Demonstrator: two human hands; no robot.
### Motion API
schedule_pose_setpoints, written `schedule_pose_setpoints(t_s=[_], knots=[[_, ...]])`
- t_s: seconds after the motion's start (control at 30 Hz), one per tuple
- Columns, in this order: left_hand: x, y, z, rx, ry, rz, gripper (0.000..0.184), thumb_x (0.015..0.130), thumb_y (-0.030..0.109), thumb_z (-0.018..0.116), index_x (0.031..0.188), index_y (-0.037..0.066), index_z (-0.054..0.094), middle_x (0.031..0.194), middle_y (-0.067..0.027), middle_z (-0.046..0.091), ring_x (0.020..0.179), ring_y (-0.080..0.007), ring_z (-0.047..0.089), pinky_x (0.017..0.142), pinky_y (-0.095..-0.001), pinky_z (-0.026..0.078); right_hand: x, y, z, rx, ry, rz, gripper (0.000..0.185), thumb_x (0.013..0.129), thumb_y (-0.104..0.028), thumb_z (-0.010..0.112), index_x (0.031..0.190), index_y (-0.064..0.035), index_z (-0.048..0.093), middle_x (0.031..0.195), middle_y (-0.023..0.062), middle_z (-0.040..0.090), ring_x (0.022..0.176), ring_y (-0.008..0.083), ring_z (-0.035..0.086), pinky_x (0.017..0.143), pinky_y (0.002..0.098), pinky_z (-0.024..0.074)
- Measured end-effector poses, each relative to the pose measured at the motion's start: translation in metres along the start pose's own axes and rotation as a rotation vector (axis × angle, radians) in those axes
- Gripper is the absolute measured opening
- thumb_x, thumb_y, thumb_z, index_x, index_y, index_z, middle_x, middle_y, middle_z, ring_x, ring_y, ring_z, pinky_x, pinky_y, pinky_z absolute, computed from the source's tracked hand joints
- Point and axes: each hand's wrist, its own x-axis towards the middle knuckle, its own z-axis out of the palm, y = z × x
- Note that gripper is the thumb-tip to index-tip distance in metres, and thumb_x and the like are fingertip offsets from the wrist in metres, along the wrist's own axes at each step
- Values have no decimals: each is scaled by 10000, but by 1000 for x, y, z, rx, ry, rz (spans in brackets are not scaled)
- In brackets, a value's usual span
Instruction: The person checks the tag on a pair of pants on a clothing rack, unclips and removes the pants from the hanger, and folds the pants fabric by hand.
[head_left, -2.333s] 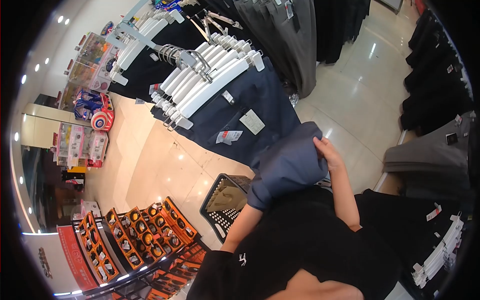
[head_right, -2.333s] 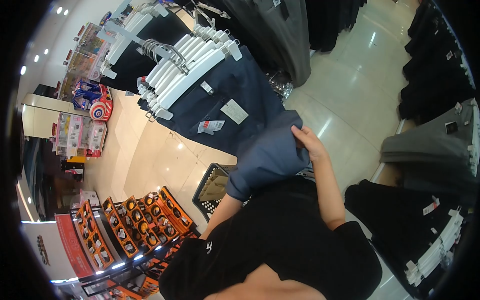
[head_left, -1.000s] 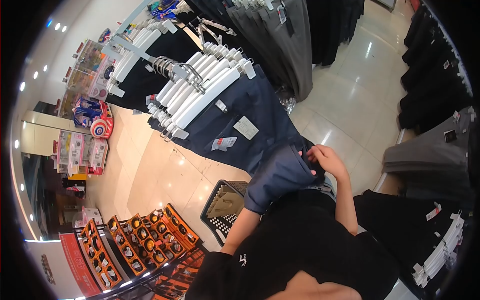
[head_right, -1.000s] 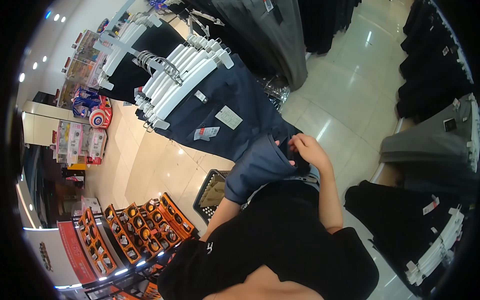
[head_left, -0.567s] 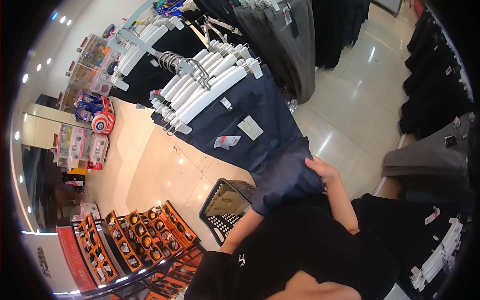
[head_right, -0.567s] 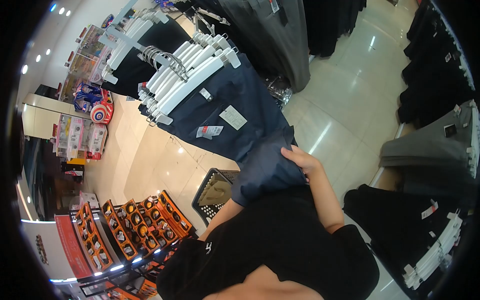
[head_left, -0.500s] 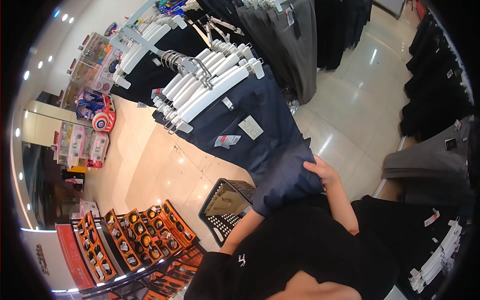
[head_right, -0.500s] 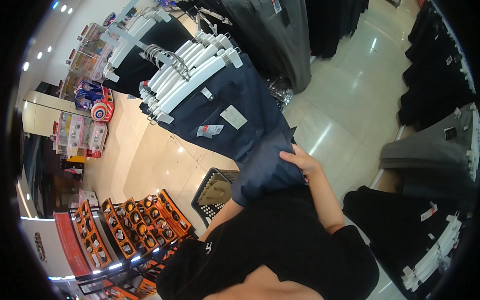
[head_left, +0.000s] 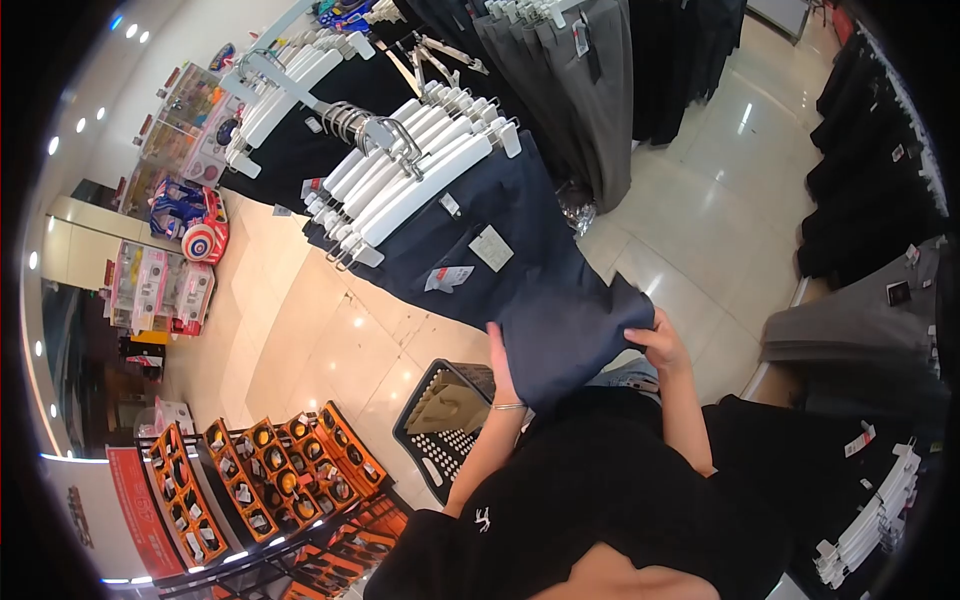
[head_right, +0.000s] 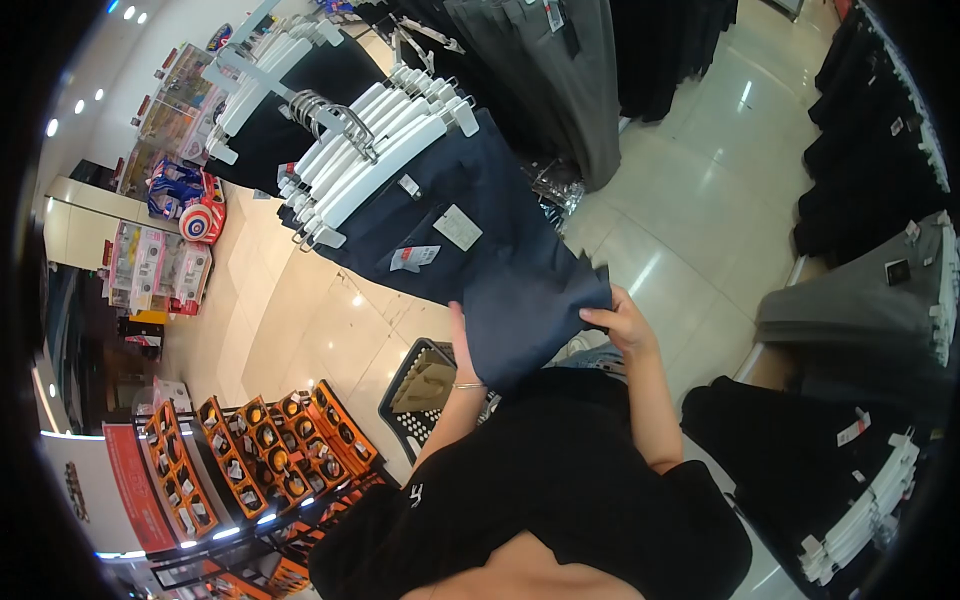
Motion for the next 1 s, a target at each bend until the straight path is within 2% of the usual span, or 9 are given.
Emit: schedule_pose_setpoints(t_s=[0.1,0.17,0.27,0.37,0.43,0.53,0.67,0.73,1.0], knots=[[-5,8,4,13,164,72,428,895,230,451,1235,-15,361,1229,-158,436,1099,-290,456,941,-411,365,2,-1,-2,-1,16,-30,313,742,-70,596,1035,25,541,966,62,595,915,130,541,825,247,403],[-8,11,-12,493,313,164,429,877,182,493,1225,-32,360,1199,-166,457,1055,-264,498,913,-377,398,4,-6,6,11,1,-34,282,768,-81,585,1026,25,542,954,59,597,910,126,540,821,240,401],[-8,9,13,707,212,209,444,835,146,567,1206,-18,386,1138,-110,506,1024,-193,518,880,-304,414,8,-15,19,6,88,41,235,819,-114,557,1009,23,543,924,52,598,864,112,546,794,231,414],[-13,16,21,844,264,273,414,846,146,552,1194,-20,400,1132,-102,508,1017,-172,514,870,-297,413,9,-8,9,-208,41,104,241,849,-142,534,1021,26,535,924,55,598,837,101,554,777,233,429],[-20,21,26,842,264,308,411,846,145,552,1191,-21,402,1133,-102,508,1021,-171,511,872,-296,410,7,-8,13,75,210,-62,243,848,-131,518,1025,36,531,931,67,599,828,105,563,756,251,446],[-24,20,33,830,272,382,408,847,144,550,1189,-25,405,1135,-107,509,1031,-177,506,883,-298,403,6,-17,27,96,263,-167,267,841,-137,509,1030,51,522,944,82,598,849,126,572,771,258,449],[-24,19,35,796,256,457,393,853,136,537,1183,-36,409,1133,-112,513,1023,-191,514,889,-307,403,5,-19,34,172,265,-231,291,829,-143,506,1034,63,514,957,98,596,879,156,578,800,263,446],[-24,19,33,785,248,463,389,855,136,532,1180,-40,410,1135,-114,512,1024,-195,514,890,-310,403,4,-16,25,231,122,-262,342,824,-153,502,1085,67,481,1011,116,578,938,180,566,843,275,434],[-25,15,12,769,160,370,405,913,259,426,1175,-50,414,1143,-135,516,1006,-205,538,886,-329,419,3,-9,20,411,240,-69,384,869,-202,480,1141,66,431,1087,138,542,990,204,543,858,305,435]])
